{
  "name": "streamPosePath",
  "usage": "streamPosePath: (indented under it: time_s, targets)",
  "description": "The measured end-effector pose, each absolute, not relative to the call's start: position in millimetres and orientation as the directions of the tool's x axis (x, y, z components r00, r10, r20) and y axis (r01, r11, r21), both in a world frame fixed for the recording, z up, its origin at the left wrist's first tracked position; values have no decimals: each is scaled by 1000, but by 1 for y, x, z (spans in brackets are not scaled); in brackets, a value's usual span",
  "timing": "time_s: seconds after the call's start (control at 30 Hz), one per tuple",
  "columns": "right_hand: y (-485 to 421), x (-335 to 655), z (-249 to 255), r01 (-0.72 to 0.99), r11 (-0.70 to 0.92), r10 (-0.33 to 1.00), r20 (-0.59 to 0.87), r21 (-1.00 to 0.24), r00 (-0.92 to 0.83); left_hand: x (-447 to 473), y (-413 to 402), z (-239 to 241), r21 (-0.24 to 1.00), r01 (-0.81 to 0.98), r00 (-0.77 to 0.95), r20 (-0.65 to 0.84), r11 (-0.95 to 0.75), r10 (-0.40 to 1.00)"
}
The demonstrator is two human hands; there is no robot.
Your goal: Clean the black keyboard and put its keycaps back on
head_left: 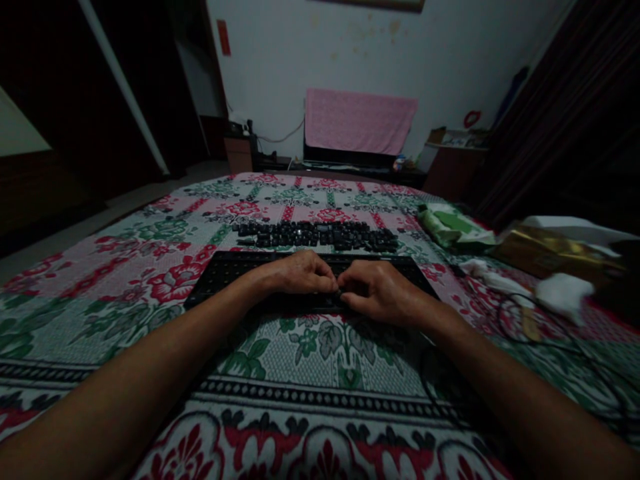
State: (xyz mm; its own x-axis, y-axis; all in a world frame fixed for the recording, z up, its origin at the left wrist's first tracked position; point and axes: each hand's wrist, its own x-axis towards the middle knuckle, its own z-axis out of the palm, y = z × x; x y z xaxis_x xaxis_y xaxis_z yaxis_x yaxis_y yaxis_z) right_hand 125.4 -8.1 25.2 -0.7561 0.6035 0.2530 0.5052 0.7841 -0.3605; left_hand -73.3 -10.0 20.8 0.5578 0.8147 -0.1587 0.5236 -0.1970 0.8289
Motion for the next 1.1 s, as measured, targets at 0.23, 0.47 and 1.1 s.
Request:
streamPosePath:
  time_s: [0.23, 0.47, 1.1]
  targets:
    - [-4, 131, 22, 541, 625, 687, 66, -563, -724, -73, -9, 21, 840, 522, 488, -150, -150, 860]
    - [-7, 128, 20, 576, 544, 722, -9, -610, -692, -73, -9, 19, 829, 534, 499, -151, -166, 853]
    - [-7, 126, 18, 588, 456, 754, -62, -668, -654, -70, -14, 22, 705, 637, 550, -133, -311, 825]
